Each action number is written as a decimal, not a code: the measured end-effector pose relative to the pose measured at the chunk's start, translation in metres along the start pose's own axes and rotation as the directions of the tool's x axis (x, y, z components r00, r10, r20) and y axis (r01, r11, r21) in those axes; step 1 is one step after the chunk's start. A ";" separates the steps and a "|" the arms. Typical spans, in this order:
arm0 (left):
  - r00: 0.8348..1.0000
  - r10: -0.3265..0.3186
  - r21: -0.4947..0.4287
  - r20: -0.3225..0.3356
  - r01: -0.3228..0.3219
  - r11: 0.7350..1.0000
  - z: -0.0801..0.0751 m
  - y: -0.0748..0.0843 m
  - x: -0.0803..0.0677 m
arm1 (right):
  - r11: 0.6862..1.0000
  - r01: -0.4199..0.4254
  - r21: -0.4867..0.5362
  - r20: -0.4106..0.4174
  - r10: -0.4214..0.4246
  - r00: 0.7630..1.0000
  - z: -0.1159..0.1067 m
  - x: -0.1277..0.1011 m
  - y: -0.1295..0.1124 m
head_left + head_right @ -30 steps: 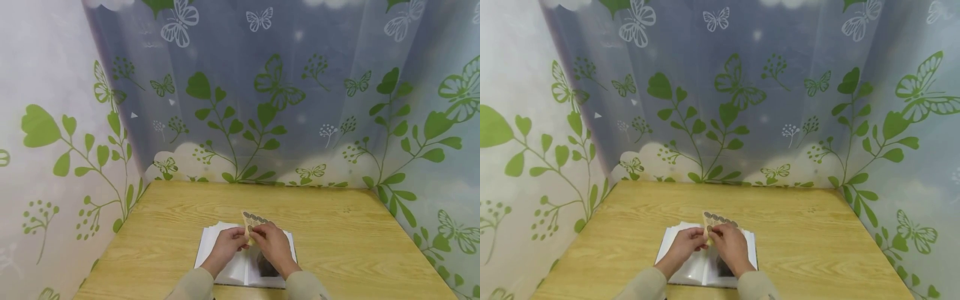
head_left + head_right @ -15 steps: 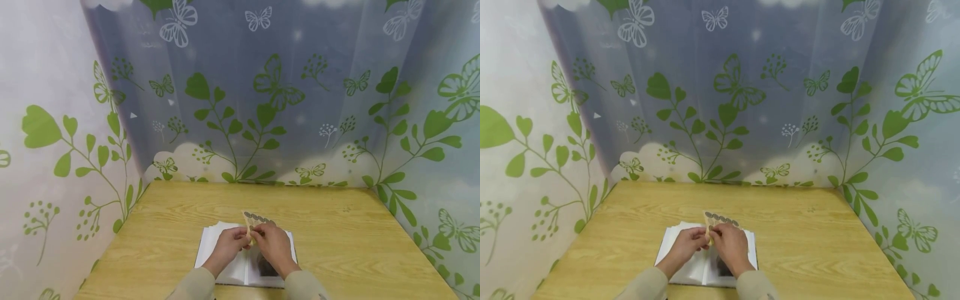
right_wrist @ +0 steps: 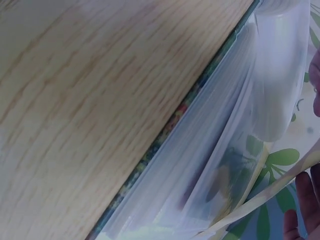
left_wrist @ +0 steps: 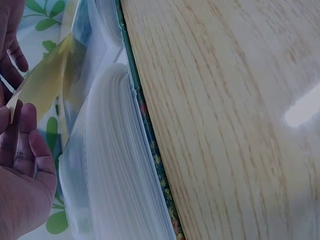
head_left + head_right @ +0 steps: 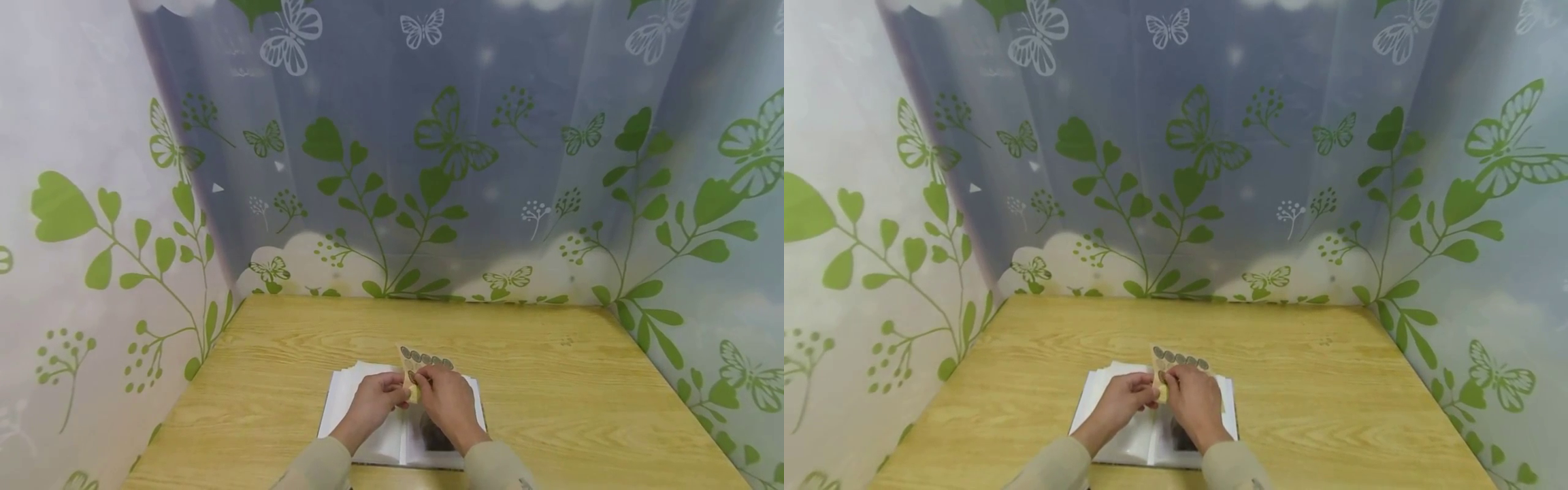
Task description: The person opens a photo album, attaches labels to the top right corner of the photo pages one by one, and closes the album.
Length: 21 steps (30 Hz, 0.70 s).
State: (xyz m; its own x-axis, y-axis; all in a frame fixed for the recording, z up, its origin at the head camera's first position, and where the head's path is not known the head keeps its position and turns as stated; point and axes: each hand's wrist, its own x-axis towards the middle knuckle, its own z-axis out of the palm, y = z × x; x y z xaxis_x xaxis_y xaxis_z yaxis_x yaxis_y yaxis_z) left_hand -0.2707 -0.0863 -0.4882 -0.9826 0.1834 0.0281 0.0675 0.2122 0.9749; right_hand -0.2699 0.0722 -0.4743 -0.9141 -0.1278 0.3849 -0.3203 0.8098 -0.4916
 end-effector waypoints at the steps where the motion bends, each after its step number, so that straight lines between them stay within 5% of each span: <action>1: 1.000 0.000 0.002 0.000 0.000 1.000 0.000 0.000 0.000 | 1.000 -0.008 0.012 0.005 0.008 1.000 0.000 0.000 0.000; 21: 1.000 -0.016 0.032 -0.001 0.016 0.999 0.002 0.002 0.000 | 0.996 -0.029 0.078 0.047 0.025 0.999 -0.001 0.000 0.001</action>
State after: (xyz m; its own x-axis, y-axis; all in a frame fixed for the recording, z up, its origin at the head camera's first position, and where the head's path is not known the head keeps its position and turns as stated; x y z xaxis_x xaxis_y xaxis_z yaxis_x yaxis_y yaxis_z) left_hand -0.2699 -0.0837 -0.4867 -0.9837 0.1794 0.0122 0.0569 0.2457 0.9677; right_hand -0.2698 0.0739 -0.4737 -0.9326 -0.1341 0.3351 -0.3122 0.7657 -0.5624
